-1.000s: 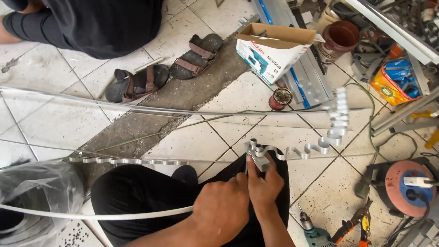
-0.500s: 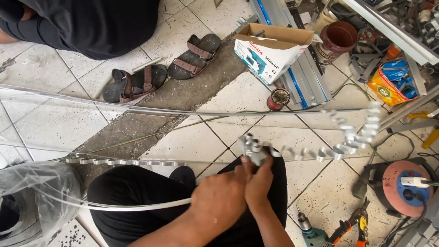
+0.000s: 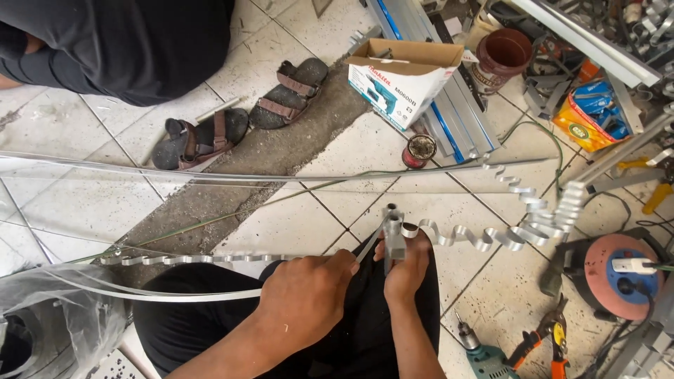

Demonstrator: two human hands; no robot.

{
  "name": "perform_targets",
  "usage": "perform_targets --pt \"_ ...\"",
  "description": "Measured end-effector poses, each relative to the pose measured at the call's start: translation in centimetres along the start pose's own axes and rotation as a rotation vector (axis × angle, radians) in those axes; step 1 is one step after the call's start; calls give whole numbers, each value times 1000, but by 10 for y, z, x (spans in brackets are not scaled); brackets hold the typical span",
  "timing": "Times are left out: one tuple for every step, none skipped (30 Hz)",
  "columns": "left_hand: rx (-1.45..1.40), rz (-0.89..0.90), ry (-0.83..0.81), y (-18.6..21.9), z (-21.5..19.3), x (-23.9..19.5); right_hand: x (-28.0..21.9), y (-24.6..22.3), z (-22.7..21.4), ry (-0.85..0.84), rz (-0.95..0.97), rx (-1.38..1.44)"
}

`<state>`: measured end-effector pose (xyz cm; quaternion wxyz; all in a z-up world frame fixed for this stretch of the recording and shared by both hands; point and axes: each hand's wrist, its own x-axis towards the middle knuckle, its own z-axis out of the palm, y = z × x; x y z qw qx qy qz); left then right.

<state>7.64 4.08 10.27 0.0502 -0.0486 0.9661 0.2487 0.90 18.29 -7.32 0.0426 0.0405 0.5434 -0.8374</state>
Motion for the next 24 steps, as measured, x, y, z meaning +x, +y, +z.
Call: perform_targets --pt "-16 -16 -22 0 -2 1 -4 -1 2 -52 -63 31" --pt "-15 -14 -15 -1 -4 2 -5 3 4 -57 -69 32" --pt "-6 -25 -23 -2 -4 2 -10 5 2 -164 -114 4" --pt "2 -35 -31 -3 -3 2 -15 8 -1 -272 -159 -24" --pt "-3 -34 -36 -3 -2 1 -17 7 2 -268 -157 -29" --pt "-7 -37 -28 -3 -1 1 -19 7 5 -224 -193 -106" --pt "-6 -38 -15 -4 -2 1 -20 7 10 -180 -234 -177" --pt "-6 -35 -16 -3 0 0 -21 7 10 -178 -236 -177" --pt "-12 -15 -16 -2 0 -1 -20 7 11 -120 -166 -158" --pt "-17 5 -16 -2 0 -1 -20 7 13 -62 -96 -138" --pt "-15 6 -10 -2 1 -1 -19 1 19 -67 -101 -135" --pt "-18 -17 -50 -2 1 -1 -19 -6 25 -86 -120 -75" --pt "-24 -40 -90 -1 3 -1 -18 -12 30 -106 -139 -16" --pt "-23 -38 -84 -1 5 -1 -18 -13 32 -109 -144 -15" --pt "-33 -44 -93 -2 7 -1 -20 -15 33 -35 -117 -72" --pt "-42 -50 -102 -2 10 -2 -21 -16 34 40 -89 -129" --pt "-43 -51 -107 0 9 -2 -22 -15 35 43 -85 -131" --pt "-51 -49 -109 1 9 -2 -23 -15 36 63 -71 -112" --pt "-56 -49 -110 1 7 -2 -24 -13 39 80 -55 -91" --pt "-54 -52 -114 -3 6 -2 -23 -14 33 82 -51 -90" --pt "-49 -4 -56 -7 5 -3 -22 -15 27 47 -25 -92" --pt "-43 44 3 -12 4 -4 -22 -15 22 13 0 -93" --pt "-44 38 -1 -17 -1 -4 -24 -21 19 12 7 -94" --pt "-72 84 20 -21 -6 -3 -26 -27 17 11 48 -82"
